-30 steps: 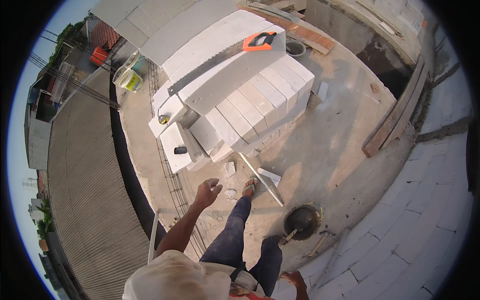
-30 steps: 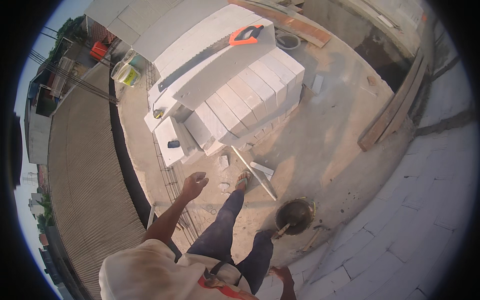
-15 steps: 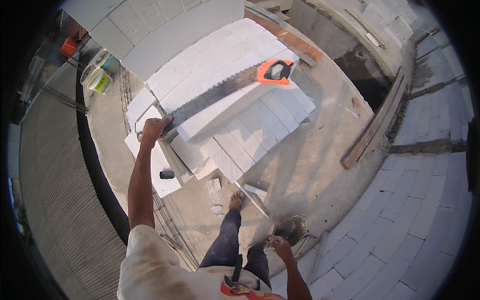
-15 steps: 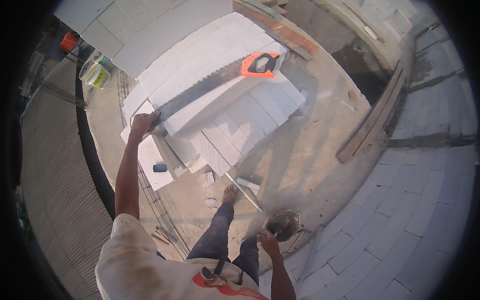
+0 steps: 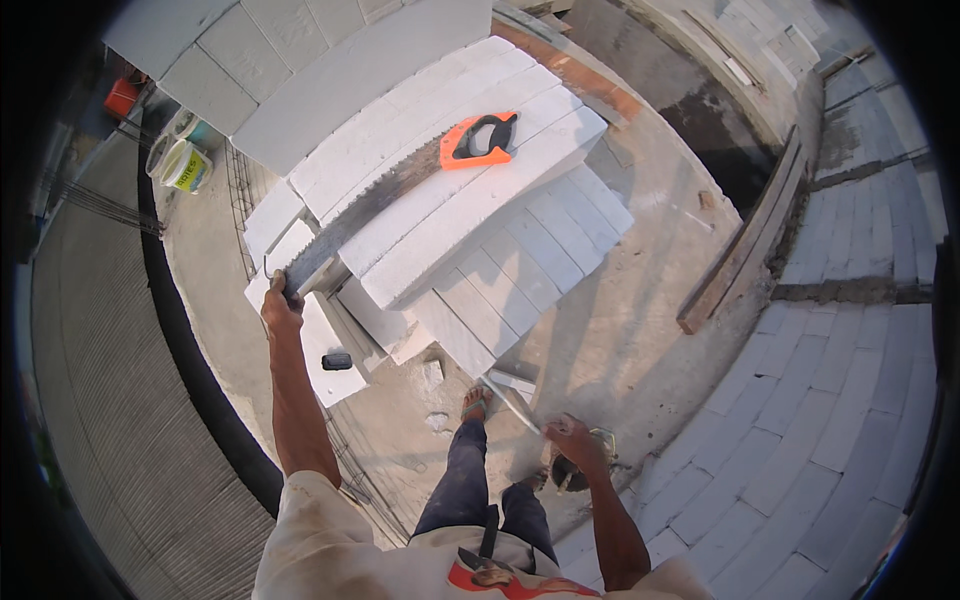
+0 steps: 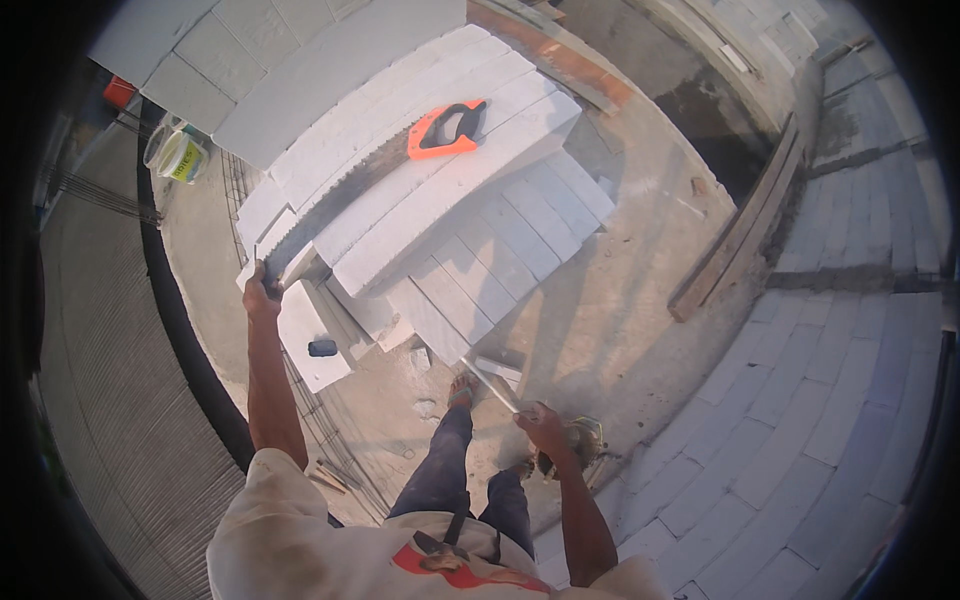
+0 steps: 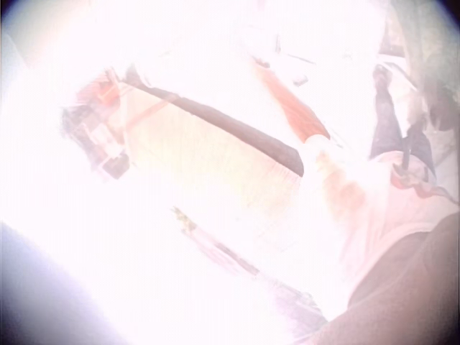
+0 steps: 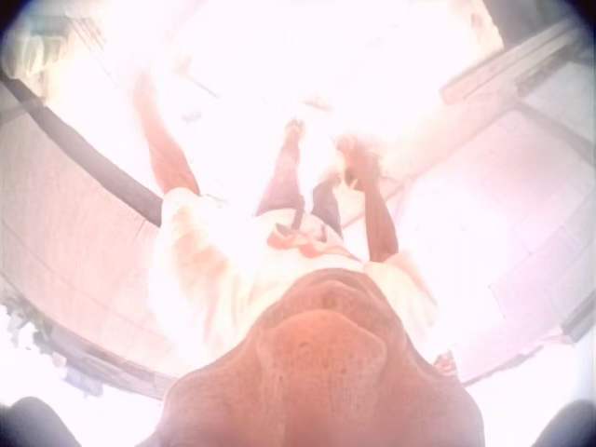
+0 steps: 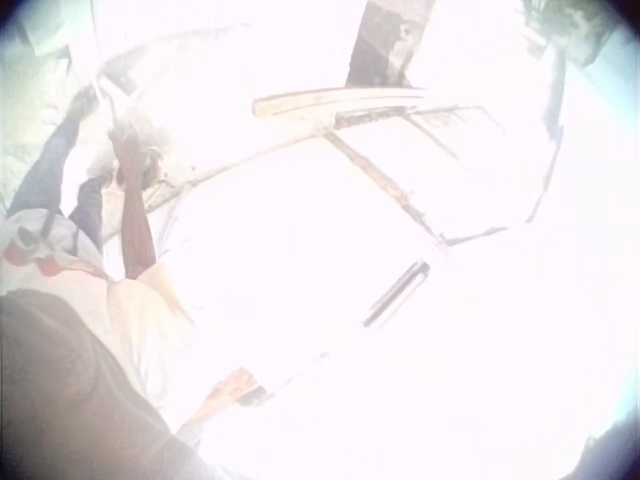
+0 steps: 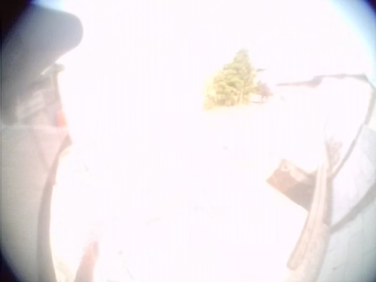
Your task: The person lays white blocks on a wall, using a hammer to tap them into place. They scoop cement from a bucket with a trowel and apply it to the wall. The person measures the wall and blocks with a tape measure and cuts a block with a hand saw.
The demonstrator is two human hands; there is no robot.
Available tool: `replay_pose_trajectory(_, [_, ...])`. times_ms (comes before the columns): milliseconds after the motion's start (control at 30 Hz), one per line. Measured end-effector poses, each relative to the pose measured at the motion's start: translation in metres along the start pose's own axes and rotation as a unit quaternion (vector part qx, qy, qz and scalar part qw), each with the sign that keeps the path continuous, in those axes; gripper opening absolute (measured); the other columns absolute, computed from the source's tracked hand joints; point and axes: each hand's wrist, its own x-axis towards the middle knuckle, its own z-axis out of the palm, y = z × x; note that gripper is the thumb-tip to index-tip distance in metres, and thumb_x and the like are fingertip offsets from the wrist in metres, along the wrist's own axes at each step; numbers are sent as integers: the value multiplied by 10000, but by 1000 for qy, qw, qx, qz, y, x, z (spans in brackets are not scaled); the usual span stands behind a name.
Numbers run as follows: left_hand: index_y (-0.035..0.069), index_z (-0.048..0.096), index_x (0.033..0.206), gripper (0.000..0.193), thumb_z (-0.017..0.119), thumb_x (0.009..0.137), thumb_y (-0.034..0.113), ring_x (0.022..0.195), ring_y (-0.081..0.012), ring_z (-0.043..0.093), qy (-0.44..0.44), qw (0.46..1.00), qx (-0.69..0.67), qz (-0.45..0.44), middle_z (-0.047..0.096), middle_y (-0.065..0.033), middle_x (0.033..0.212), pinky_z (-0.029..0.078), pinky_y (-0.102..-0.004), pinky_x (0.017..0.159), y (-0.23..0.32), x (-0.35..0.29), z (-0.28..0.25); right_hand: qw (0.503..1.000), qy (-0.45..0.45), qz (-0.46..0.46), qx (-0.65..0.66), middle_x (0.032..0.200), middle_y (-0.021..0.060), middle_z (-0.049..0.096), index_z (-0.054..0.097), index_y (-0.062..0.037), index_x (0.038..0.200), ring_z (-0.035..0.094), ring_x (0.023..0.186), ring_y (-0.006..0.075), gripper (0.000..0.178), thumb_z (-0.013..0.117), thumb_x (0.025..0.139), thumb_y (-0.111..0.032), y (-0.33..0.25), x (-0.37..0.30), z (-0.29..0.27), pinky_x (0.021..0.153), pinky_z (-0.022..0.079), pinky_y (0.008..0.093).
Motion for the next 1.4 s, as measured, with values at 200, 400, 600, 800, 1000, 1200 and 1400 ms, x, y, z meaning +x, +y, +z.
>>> replay_pose_trajectory(200, [80, 668, 1186, 332, 688, 1054, 383, 707, -132, 528, 48, 994, -101, 18, 546, -16, 893, 491, -290, 642, -42, -89, 23, 996, 12, -72, 44, 1219, 111, 745, 607, 1, 1421, 720, 1057, 162, 517, 766, 1009, -266, -96, 86, -24, 869, 575, 321])
replay_pose_trajectory(400, [-54, 401, 1523, 975, 437, 1024, 783, 1327, -327, 476, -13, 996, -79, 23, 490, -209, 1417, 348, -555, 1140, -86, -161, 47, 944, 159, -283, -59, 1170, 173, 739, 609, 29, 1402, 710, 1109, 269, 566, 758, 995, -336, -250, 171, -66, 981, 557, 398])
replay_pose_trajectory(600, [-48, 174, 1681, 876, 325, 1138, 622, 1609, -287, 221, -165, 980, -43, 97, 223, -176, 1752, 131, -397, 1327, -133, -162, 103, 944, 193, -258, 69, 1542, 266, 456, 233, -53, 1659, 542, 1354, 358, 961, 736, 981, -514, -350, 216, -61, 1038, 540, 476])
replay_pose_trajectory(800, [-64, 125, 1685, 834, 349, 1156, 541, 1601, -293, 229, -145, 985, 33, 83, 214, -164, 1755, 131, -399, 1328, -156, -195, 87, 956, 175, -108, 207, 1704, 322, 166, -155, -109, 1692, 348, 1529, 485, 1382, 808, 859, -647, -347, 216, -8, 1091, 495, 639])
replay_pose_trajectory(1000, [207, 105, 1733, 710, 409, 1104, 335, 1545, -318, 340, -246, 967, -41, -46, 315, -147, 1698, 259, -541, 1248, -217, -277, 46, 926, 259, 81, 262, 1618, 289, 353, -107, 62, 1649, 421, 1475, 420, 1520, 962, 722, -494, -312, 210, -1, 1167, 411, 589])
replay_pose_trajectory(1200, [108, 302, 1685, 634, 407, 1122, 381, 1502, -299, 401, -288, 915, 274, -71, 429, -178, 1620, 300, -485, 1244, -172, -320, 37, 906, 235, -51, 348, 1389, 256, 610, 316, 69, 1519, 639, 1246, 375, 1177, 983, 671, -403, -210, 227, -40, 1072, 521, 501])
replay_pose_trajectory(1400, [-35, 710, 1215, 664, 409, 1122, 550, 1158, -281, 641, -374, 836, 376, -138, 730, -156, 1201, 404, -499, 1150, -197, -302, -55, 931, 325, 47, 162, 1323, 258, 656, 390, 68, 1455, 679, 1203, 376, 1079, 972, 657, -368, -217, 94, -46, 1055, 535, 466])
